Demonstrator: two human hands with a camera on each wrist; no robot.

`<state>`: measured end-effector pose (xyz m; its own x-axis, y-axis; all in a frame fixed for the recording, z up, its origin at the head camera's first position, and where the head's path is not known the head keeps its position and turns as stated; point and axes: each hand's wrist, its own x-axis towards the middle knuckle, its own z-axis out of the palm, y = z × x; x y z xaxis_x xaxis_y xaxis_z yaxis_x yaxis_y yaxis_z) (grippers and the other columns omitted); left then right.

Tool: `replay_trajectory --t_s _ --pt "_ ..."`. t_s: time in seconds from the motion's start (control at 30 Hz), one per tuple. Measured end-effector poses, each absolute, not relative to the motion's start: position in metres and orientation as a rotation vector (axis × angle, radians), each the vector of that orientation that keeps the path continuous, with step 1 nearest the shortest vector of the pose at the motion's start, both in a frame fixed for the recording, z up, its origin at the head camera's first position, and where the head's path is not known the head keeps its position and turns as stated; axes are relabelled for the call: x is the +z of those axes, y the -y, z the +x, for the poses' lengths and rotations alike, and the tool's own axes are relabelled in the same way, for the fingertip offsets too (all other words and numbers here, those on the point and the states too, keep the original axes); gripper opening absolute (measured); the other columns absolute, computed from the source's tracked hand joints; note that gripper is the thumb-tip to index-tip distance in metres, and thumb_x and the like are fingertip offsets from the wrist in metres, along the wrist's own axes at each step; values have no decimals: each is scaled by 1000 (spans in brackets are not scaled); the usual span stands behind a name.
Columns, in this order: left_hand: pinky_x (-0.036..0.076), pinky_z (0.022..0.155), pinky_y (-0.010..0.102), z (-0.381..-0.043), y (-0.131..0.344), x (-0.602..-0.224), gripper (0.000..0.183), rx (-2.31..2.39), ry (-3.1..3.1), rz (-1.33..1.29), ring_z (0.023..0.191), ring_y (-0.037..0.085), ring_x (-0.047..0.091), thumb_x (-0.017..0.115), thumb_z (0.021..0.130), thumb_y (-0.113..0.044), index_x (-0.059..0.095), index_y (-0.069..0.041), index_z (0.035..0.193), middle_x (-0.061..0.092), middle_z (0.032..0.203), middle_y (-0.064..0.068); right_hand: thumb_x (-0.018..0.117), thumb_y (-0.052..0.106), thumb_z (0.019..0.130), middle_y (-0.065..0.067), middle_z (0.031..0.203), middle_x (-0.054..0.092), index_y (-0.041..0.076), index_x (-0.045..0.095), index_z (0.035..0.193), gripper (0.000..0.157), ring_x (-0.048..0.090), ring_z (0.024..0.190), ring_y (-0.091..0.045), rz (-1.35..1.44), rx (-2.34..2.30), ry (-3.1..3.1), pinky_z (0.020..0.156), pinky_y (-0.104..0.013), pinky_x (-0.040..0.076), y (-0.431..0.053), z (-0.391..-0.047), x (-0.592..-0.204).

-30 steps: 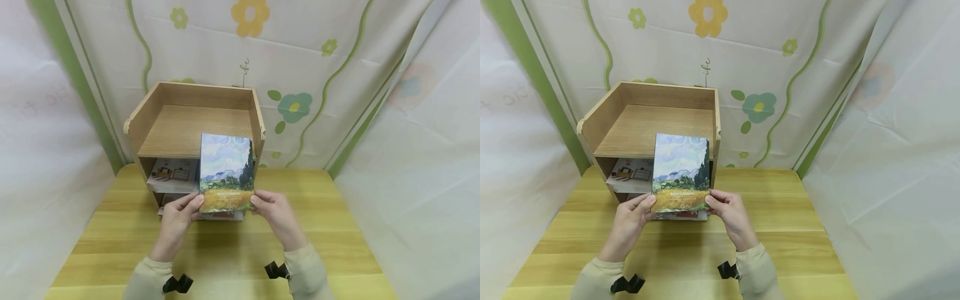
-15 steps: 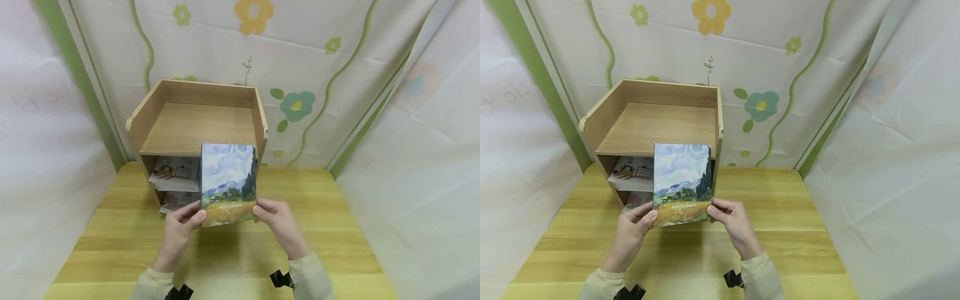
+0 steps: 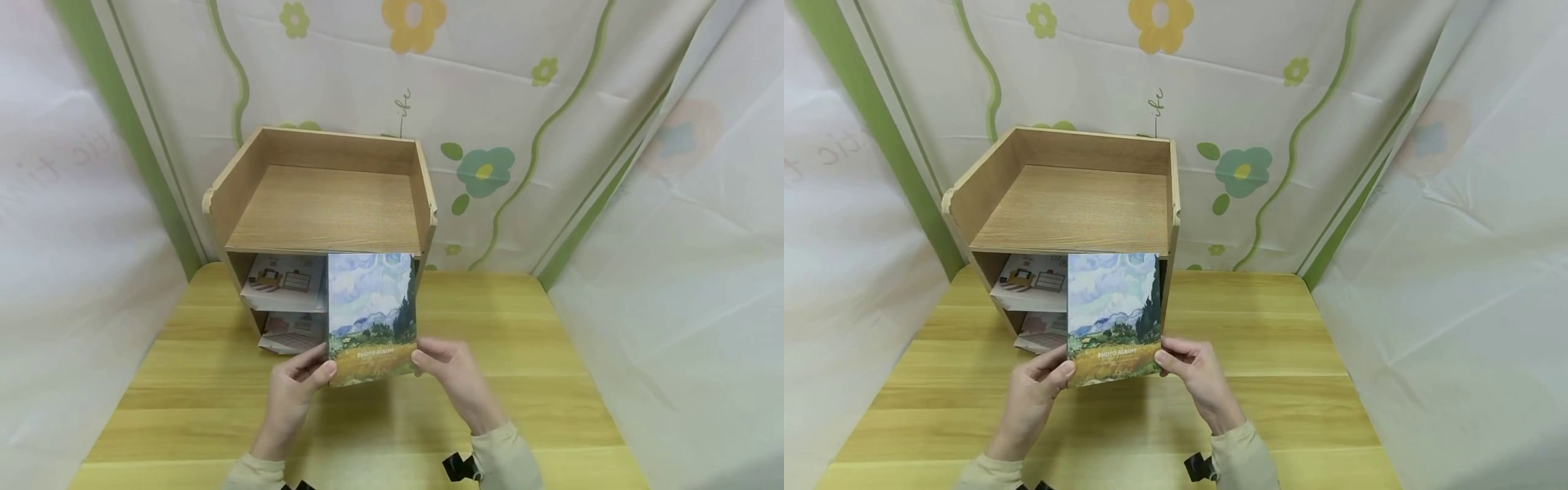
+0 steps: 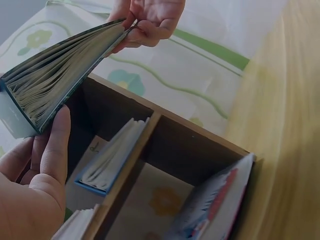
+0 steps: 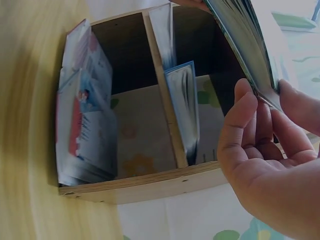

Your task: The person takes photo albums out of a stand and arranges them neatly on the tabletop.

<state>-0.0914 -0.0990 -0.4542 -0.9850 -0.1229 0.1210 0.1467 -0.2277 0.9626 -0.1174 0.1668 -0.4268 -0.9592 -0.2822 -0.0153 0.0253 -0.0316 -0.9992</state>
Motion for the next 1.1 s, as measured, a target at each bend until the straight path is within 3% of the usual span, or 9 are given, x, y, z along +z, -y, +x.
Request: replay_trajectory --t_s 0.47,0.87,1.1 --pt "58 75 26 -86 92 -471 38 -2359 1843 8 81 17 69 69 83 11 57 21 118 71 97 12 71 16 91 -13 85 68 -5 71 101 23 62 86 -28 -230 -2066 -2039 96 -46 43 -173 -113 -444" --pt "59 75 27 -79 84 -483 38 -2381 1852 -40 83 16 70 70 82 11 57 23 115 71 100 17 67 14 93 -14 87 70 -10 66 111 29 63 89 -28 -191 -2035 -2031 104 -46 37 -185 -104 -454" --pt "59 75 28 -76 77 -493 39 -2401 1910 -32 80 16 69 71 82 10 57 22 116 69 99 24 67 13 94 -10 83 67 -4 70 96 17 62 84 -25 -170 -2022 -2031 96 -44 42 -194 -100 -467"
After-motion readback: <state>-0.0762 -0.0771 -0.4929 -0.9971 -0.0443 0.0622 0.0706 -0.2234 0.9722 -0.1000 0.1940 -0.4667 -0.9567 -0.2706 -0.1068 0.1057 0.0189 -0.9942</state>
